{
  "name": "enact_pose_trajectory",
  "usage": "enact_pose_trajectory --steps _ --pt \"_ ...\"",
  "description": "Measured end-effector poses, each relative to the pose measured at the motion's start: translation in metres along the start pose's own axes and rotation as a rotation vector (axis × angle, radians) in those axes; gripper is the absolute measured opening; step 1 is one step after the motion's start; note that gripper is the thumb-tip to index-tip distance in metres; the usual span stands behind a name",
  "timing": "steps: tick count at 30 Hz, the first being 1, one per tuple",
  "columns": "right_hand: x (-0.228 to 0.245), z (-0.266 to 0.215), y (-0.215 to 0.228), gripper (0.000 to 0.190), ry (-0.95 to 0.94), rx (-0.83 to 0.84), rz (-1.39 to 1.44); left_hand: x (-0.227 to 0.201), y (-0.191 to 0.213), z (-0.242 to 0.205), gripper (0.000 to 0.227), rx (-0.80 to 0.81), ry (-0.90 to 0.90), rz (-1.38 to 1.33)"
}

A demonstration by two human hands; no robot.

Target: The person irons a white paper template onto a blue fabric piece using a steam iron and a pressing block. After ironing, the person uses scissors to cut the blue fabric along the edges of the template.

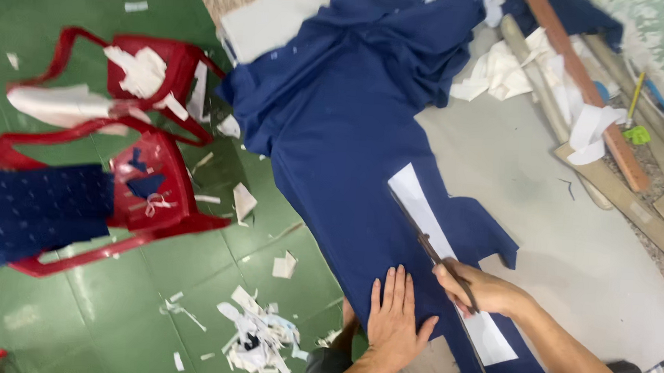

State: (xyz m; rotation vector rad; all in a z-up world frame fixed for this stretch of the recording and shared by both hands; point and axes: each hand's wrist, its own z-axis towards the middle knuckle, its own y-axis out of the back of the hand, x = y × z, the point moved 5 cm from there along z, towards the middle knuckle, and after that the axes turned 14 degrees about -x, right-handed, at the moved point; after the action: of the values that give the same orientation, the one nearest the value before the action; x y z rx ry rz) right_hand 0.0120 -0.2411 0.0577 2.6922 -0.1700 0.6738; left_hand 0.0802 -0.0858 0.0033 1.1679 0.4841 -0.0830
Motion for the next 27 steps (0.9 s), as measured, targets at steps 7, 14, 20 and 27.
enact_pose_trajectory --steps 7,14,20,27 --pt "-0.009 -0.018 0.002 0.062 0.246 -0.267 0.216 0.076 -0.031 0.025 0.010 -0.103 -0.203 -0.074" --pt "-0.039 0.047 -0.059 0.068 0.233 -0.394 0.784 0.264 0.090 0.277 0.029 -0.069 -0.155 0.343" --pt "-0.014 0.050 -0.067 0.049 0.102 -0.566 0.584 0.186 0.066 0.316 0.047 -0.217 -0.565 -0.056" --pt "0.005 0.056 -0.099 0.082 -0.435 -0.684 0.504 0.190 -0.020 0.327 0.060 0.267 -0.733 -0.119"
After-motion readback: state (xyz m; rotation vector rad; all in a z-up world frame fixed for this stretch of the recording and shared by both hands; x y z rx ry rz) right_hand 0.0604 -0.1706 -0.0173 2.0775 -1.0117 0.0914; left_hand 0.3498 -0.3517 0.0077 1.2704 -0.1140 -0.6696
